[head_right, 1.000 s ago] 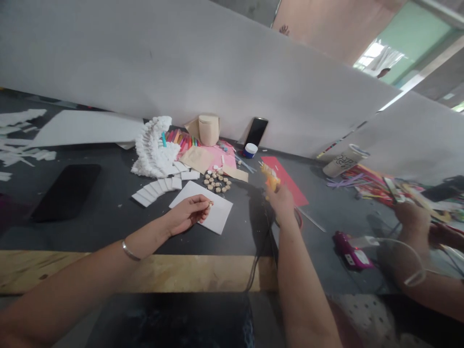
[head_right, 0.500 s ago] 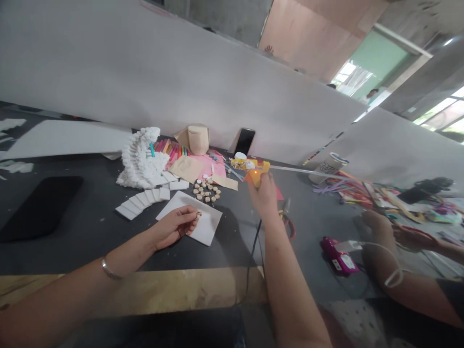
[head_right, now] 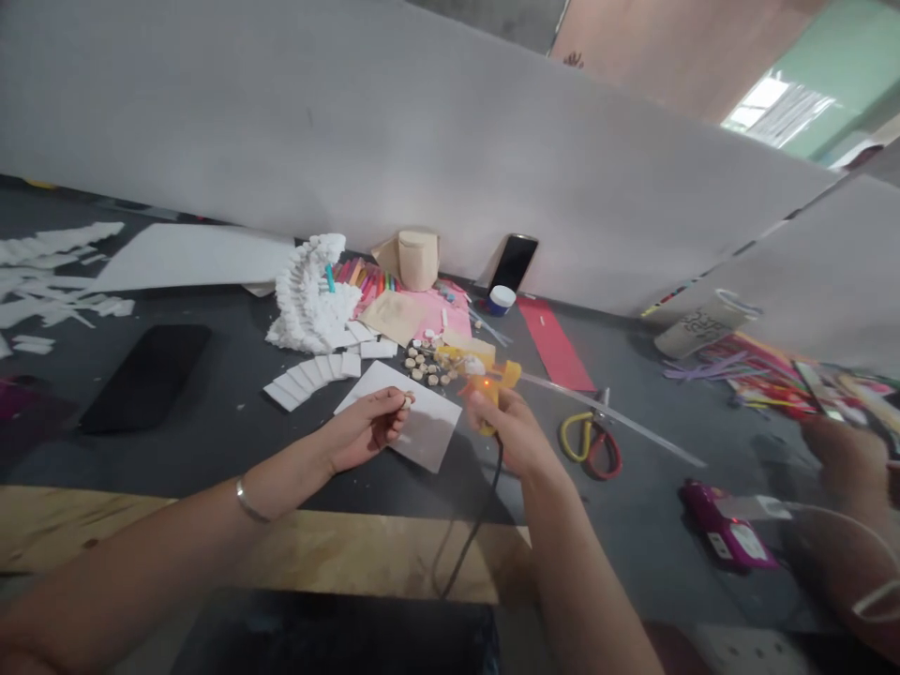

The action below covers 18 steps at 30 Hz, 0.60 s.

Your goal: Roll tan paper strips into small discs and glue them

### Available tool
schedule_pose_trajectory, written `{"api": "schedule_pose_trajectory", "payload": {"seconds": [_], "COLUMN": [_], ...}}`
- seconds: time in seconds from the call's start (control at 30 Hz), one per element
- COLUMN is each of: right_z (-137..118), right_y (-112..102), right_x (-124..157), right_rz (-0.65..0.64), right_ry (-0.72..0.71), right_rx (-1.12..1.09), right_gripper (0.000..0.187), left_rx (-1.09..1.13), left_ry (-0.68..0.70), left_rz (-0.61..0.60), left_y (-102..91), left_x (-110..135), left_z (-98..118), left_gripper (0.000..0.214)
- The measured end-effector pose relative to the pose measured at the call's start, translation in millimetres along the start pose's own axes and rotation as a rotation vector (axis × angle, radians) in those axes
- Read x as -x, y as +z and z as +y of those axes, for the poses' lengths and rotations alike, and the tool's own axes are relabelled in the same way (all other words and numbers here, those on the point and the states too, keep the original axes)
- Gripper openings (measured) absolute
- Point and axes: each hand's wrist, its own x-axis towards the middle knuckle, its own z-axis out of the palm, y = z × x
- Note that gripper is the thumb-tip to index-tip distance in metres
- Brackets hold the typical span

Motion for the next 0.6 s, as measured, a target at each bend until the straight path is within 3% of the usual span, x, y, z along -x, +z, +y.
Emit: {"api": "schedule_pose_trajectory", "payload": {"seconds": [0.17,0.37,0.6], "right_z": [10,7,2], "right_y": [5,11,10], "right_x": [7,15,21], "right_rz": [-0.064,0.040,-0.030], "right_ry": [-0.010,0.133,0.001], "right_rx": [0.136,0.165,0.229], "right_gripper": [0.037,0.039,0.028], "left_rx": [0.048,0.111,0.137], "left_ry": [-0.002,-0.017,-0.047], "left_rz": [0.030,0.082,0.127], "left_y": [0.3,2.6,6.3], "left_x": [-1,-1,1], "left_z": [1,4,8], "left_gripper": [0.014,0.008,0.006]}}
